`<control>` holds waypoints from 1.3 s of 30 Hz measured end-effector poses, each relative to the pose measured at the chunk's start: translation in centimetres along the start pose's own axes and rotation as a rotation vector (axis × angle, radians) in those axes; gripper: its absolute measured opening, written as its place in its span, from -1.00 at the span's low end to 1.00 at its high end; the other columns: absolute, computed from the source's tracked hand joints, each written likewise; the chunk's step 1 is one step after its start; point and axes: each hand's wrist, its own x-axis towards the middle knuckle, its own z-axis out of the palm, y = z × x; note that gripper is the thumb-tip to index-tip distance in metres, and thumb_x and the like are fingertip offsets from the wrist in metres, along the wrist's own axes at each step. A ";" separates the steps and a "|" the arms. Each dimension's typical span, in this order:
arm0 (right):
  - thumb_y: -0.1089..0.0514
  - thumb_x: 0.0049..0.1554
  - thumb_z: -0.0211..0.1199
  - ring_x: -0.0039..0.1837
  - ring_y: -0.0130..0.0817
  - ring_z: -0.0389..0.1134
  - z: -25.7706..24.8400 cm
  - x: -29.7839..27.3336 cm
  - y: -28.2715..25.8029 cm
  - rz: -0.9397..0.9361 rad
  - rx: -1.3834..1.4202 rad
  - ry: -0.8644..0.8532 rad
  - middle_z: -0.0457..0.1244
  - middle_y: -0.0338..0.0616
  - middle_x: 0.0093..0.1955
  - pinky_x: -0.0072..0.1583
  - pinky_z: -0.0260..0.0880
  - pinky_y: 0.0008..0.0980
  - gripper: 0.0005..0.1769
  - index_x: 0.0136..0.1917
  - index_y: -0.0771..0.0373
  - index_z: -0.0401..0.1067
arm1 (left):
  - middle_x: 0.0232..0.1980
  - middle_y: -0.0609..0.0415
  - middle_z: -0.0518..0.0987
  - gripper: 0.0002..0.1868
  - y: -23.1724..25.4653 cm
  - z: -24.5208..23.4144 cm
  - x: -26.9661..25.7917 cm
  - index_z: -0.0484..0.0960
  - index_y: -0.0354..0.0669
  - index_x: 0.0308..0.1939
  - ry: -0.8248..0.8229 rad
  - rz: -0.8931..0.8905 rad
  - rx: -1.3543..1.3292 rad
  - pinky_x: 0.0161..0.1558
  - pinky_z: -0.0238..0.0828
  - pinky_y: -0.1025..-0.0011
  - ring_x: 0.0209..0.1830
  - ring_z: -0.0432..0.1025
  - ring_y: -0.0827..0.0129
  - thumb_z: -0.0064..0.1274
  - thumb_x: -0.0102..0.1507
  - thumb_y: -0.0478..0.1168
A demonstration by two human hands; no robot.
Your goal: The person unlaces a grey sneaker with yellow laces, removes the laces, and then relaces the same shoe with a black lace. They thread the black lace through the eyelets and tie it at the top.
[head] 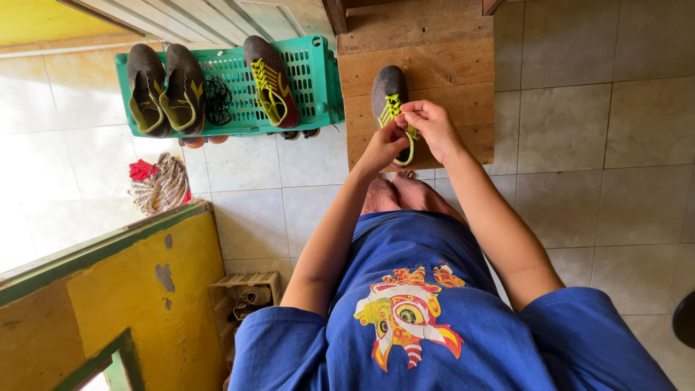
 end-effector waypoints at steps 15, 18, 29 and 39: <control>0.29 0.17 0.35 0.04 -0.27 0.49 -3.0 1.9 17.3 -0.201 -0.446 0.299 0.44 -0.07 -0.03 0.11 0.49 -0.33 -0.90 -0.02 0.30 0.51 | -0.14 -0.21 0.68 -0.69 -11.2 1.8 1.0 0.76 -0.13 0.07 0.188 -0.030 0.657 -0.05 0.51 0.14 -0.14 0.58 -0.07 0.10 0.26 -0.31; 0.32 -0.01 0.42 -0.09 -0.09 0.40 -2.1 0.2 17.4 -0.319 -0.972 0.432 0.35 0.04 -0.13 -0.02 0.41 -0.20 -0.94 -0.20 0.25 0.61 | -0.11 -0.23 0.64 -0.76 -10.0 2.3 -0.9 0.75 -0.19 -0.13 0.325 0.042 0.673 -0.10 0.46 0.01 -0.14 0.54 -0.21 0.06 0.16 -0.34; 0.24 0.06 0.37 0.03 -0.05 0.37 -3.3 0.4 14.7 -0.405 -0.880 0.421 0.34 0.01 -0.08 0.09 0.36 -0.16 -0.82 -0.04 0.30 0.51 | -0.16 -0.14 0.65 -0.80 -7.1 2.7 -1.4 0.71 -0.19 -0.06 0.404 0.101 0.374 -0.12 0.52 0.21 -0.22 0.59 0.04 0.09 0.31 -0.22; 0.12 0.15 0.33 -0.15 -0.09 0.45 -5.1 0.8 16.0 -0.074 -0.643 0.348 0.41 0.01 -0.20 -0.07 0.41 -0.19 -0.80 -0.07 0.32 0.53 | -0.11 -0.09 0.52 -0.39 -1.3 1.0 -2.5 0.36 -0.22 0.23 0.614 -0.017 0.471 -0.14 0.41 0.12 -0.13 0.47 -0.03 0.18 0.12 -0.25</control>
